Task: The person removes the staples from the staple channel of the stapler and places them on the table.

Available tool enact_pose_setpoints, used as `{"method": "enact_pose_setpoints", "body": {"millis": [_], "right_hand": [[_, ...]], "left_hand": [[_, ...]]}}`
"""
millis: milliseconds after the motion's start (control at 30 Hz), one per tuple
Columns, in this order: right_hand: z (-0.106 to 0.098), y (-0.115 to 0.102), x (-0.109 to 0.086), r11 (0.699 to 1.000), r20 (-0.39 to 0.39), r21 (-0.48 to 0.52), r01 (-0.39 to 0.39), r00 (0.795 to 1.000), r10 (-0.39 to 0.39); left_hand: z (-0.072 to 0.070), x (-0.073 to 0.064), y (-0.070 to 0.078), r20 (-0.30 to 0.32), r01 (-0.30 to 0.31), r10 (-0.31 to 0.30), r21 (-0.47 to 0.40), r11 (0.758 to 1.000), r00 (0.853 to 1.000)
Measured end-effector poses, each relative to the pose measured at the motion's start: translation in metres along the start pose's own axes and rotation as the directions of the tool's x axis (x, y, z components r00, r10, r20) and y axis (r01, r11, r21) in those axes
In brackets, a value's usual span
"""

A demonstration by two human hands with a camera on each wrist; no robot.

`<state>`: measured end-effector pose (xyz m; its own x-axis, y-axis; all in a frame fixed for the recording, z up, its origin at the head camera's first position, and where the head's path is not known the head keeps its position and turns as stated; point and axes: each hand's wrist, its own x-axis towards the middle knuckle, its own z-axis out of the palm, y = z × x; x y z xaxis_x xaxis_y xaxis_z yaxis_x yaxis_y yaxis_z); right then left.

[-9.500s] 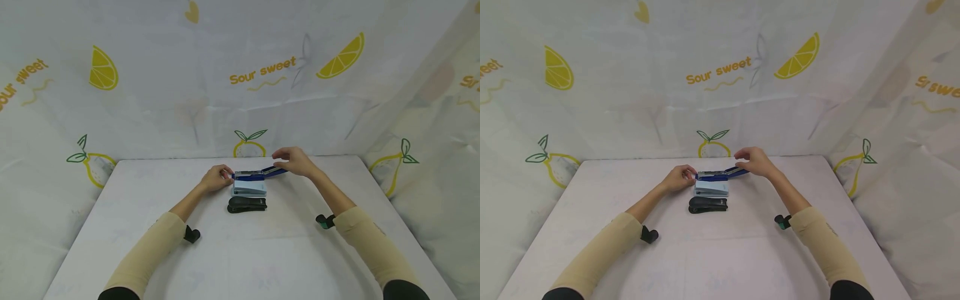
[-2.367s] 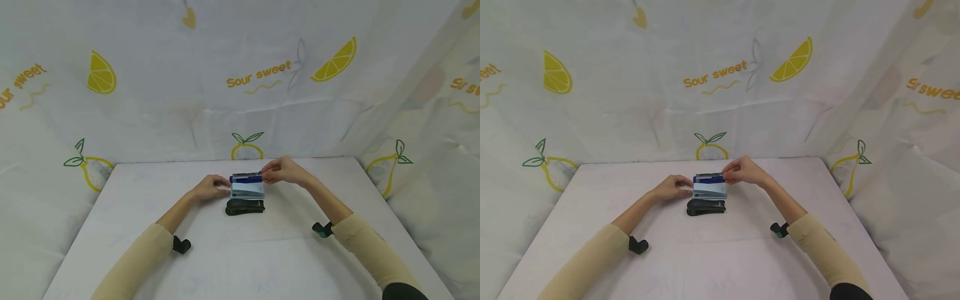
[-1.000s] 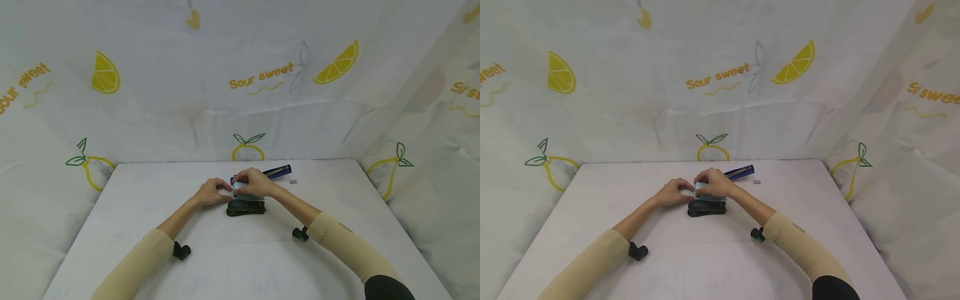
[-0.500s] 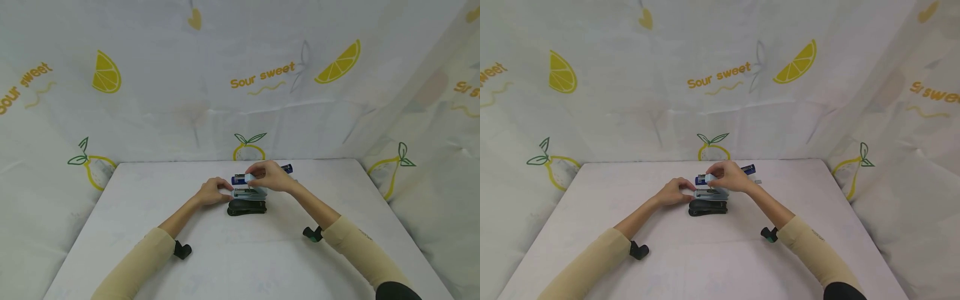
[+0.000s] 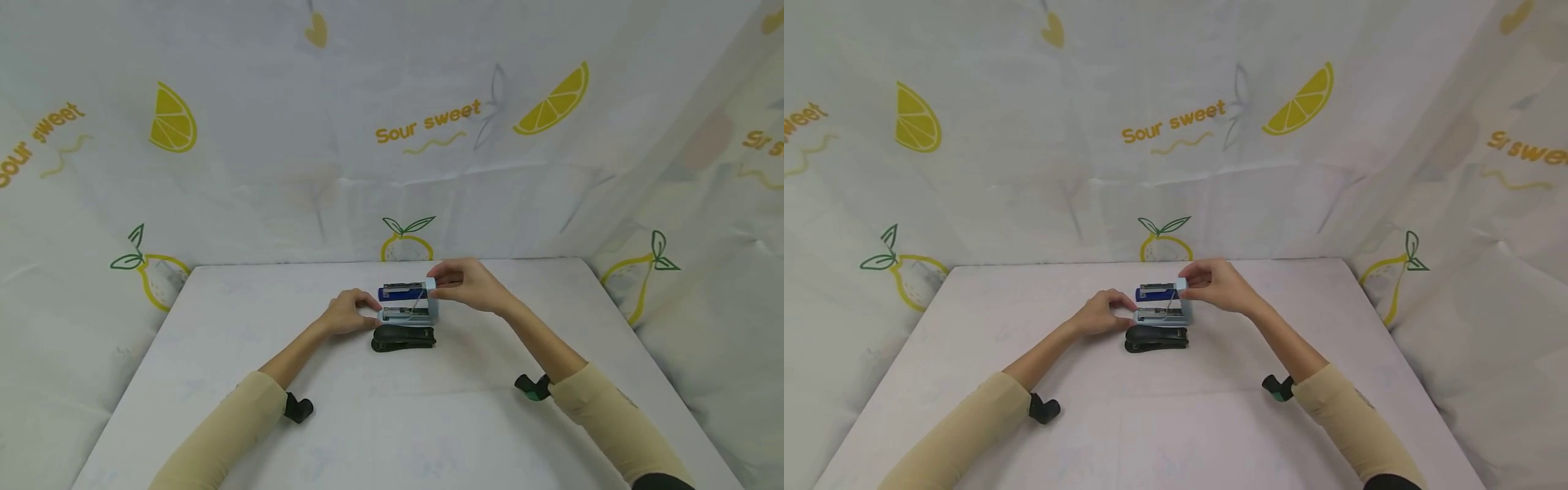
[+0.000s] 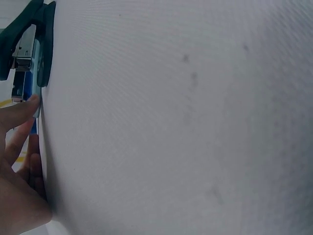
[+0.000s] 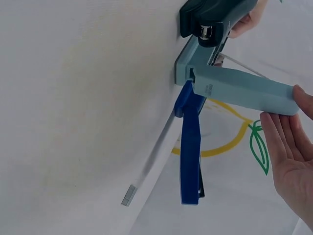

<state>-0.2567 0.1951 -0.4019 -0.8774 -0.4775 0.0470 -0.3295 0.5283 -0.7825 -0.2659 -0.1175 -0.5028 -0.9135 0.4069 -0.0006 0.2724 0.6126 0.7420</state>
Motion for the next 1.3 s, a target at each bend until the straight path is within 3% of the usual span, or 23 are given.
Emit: {"method": "enact_pose_setpoints", "body": {"millis": [567,1067,1300], "right_hand": [[-0.038,0.034,-0.031,0.997,-0.026,0.029,-0.072,0.997,0.073],[-0.047,0.058,-0.046,0.991,0.015,0.03,-0.132,0.991,0.132],[-0.047,0.069,-0.05,0.985,0.031,0.019,-0.171,0.985,0.17]], "left_hand": [[-0.001,0.001,0.0,0.002,-0.022,0.022,0.011,1.0,1.0],[-0.002,0.001,-0.001,0.003,-0.033,0.033,0.013,0.999,0.999],[-0.002,0.0,-0.002,0.011,-0.01,0.01,0.004,1.0,1.0]]}}
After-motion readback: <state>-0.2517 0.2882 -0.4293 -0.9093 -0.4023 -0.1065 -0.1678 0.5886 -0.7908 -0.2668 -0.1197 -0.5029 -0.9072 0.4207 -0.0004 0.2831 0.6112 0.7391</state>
